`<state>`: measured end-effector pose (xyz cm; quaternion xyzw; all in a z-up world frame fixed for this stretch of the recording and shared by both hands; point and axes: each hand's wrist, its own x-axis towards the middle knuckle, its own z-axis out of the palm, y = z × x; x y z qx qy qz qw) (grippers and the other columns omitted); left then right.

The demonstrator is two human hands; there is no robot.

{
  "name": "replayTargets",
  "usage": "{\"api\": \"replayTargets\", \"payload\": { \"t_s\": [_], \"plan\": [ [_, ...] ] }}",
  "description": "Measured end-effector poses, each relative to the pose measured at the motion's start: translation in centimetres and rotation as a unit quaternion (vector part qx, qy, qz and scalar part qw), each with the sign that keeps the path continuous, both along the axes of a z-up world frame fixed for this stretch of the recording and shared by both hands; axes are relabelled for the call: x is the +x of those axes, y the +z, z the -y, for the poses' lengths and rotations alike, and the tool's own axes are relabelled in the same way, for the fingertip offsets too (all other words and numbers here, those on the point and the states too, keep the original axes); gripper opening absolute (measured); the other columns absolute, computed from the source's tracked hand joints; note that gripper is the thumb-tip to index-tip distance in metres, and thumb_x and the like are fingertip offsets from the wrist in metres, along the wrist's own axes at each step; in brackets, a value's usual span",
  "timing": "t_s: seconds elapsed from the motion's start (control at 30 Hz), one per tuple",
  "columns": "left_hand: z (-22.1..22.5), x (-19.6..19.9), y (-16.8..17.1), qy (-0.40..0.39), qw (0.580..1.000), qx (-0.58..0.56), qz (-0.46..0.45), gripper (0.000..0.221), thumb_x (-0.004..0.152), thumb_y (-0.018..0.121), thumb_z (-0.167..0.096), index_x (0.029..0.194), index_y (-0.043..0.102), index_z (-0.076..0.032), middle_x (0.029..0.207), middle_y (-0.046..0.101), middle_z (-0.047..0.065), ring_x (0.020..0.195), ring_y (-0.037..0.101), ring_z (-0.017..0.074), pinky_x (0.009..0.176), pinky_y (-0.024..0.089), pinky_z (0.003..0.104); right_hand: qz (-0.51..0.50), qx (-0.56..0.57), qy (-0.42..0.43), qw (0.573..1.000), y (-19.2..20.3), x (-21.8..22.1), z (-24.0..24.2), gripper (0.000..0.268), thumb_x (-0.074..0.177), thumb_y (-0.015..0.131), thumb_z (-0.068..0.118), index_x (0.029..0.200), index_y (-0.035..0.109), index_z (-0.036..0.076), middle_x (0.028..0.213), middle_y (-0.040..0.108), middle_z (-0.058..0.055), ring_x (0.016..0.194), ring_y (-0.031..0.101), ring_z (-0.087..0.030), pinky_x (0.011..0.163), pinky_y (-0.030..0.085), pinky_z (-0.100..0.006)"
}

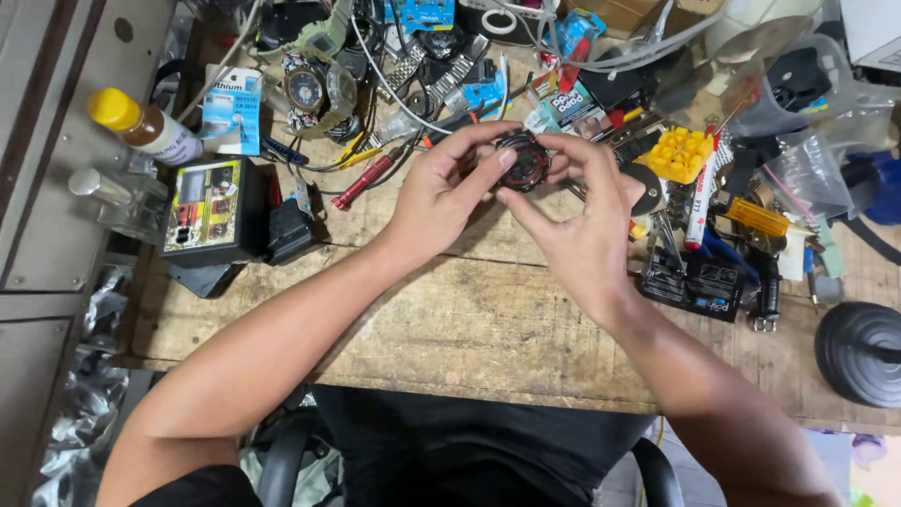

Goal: The person picks up a black digital watch and uses a small screwdriver to pry off the back cover. They then remove a black rubber gasket and continue to pry at the watch case to open it further.

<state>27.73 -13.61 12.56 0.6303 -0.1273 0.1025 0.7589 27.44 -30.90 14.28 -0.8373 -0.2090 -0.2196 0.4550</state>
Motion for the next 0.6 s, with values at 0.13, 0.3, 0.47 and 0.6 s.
{"api": "replayTargets", "payload": {
  "t_s": [0.13, 0.3, 0.47, 0.6],
  "plan": [
    [-0.5, 0.2, -0.5, -0.004, 1.000, 0.006, -0.008, 0.027, 0.102, 0.069, -0.011, 0.129, 0.069, -0.006, 0.077, 0.066, 0.002, 0.076, 0.058, 0.0038, 0.071, 0.053, 0.023, -0.024, 0.002, 0.000, 1.000, 0.3, -0.2, -0.5, 0.058, 0.078, 0.097, 0.020, 0.126, 0.065, 0.015, 0.100, 0.063, -0.001, 0.094, 0.072, -0.018, 0.091, 0.033, -0.034],
    [-0.6, 0.1, -0.9, -0.005, 1.000, -0.008, -0.021, 0.028, 0.101, 0.070, -0.009, 0.128, 0.069, -0.006, 0.077, 0.065, 0.002, 0.076, 0.058, 0.0040, 0.071, 0.053, 0.023, -0.059, 0.002, -0.001, 0.998, 0.7, -0.5, -0.8, 0.059, 0.078, 0.097, 0.017, 0.126, 0.065, 0.013, 0.100, 0.064, -0.001, 0.095, 0.072, -0.018, 0.092, 0.030, -0.033],
    [-0.8, 0.1, -0.8, -0.009, 1.000, -0.008, -0.026, 0.028, 0.102, 0.070, -0.010, 0.129, 0.068, -0.006, 0.078, 0.066, 0.002, 0.078, 0.059, 0.0044, 0.073, 0.053, 0.023, -0.074, 0.000, -0.004, 0.997, 0.6, -0.5, -0.7, 0.061, 0.078, 0.098, 0.018, 0.129, 0.064, 0.012, 0.101, 0.064, -0.002, 0.097, 0.071, -0.018, 0.094, 0.030, -0.034],
    [-0.8, 0.2, -0.9, -0.014, 0.999, -0.015, -0.031, 0.027, 0.102, 0.070, -0.010, 0.129, 0.069, -0.006, 0.078, 0.066, 0.003, 0.076, 0.057, 0.0038, 0.070, 0.051, 0.021, -0.070, -0.011, -0.001, 0.998, 1.0, -0.4, -0.8, 0.061, 0.078, 0.098, 0.016, 0.128, 0.064, 0.009, 0.099, 0.064, -0.005, 0.095, 0.071, -0.021, 0.093, 0.033, -0.036]
  ]
}}
